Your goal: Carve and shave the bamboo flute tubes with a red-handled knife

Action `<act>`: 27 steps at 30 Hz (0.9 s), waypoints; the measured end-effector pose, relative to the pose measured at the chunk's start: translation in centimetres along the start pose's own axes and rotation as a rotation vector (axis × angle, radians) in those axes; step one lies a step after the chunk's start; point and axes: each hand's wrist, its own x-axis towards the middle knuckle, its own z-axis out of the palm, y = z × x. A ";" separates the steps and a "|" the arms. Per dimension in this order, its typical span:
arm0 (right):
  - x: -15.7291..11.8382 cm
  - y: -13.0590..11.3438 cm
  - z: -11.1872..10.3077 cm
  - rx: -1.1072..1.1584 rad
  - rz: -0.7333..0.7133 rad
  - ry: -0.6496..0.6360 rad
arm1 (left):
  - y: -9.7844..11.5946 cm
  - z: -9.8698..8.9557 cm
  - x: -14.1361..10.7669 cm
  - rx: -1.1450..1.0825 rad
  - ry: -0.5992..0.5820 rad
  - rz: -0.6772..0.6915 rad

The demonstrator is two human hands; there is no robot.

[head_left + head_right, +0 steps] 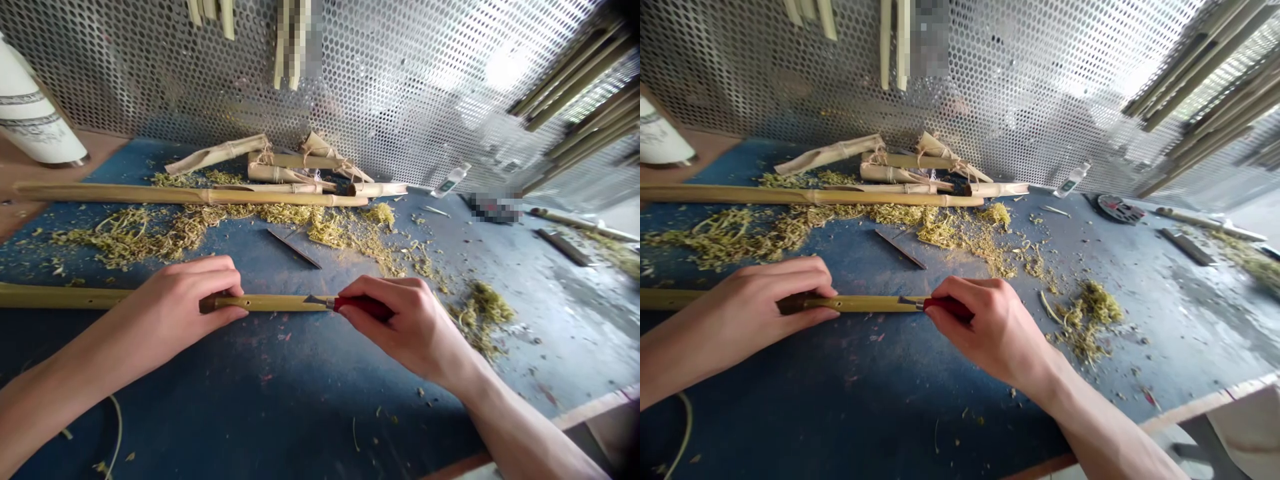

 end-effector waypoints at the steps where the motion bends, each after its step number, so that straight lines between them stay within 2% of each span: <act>1: 0.0 0.0 0.0 0.003 0.008 -0.007 | 0.1 -0.1 0.1 0.003 -0.008 -0.005; 7: 0.2 -0.2 -0.4 0.014 0.026 -0.025 | 0.7 -0.5 0.7 -0.013 0.011 -0.007; 13: 0.2 0.6 -2.6 -0.071 0.072 0.049 | 0.4 -0.5 0.7 -0.002 0.000 0.001; 17: -0.1 0.9 -3.7 -0.089 0.108 0.036 | 0.1 -0.3 0.7 0.002 0.036 0.028; 21: -0.4 0.9 -3.8 -0.112 0.118 0.021 | 0.1 -0.3 0.7 0.034 0.030 0.038; 27: -0.5 0.9 -3.6 -0.116 0.133 0.003 | 0.2 -0.4 0.9 0.025 0.089 0.076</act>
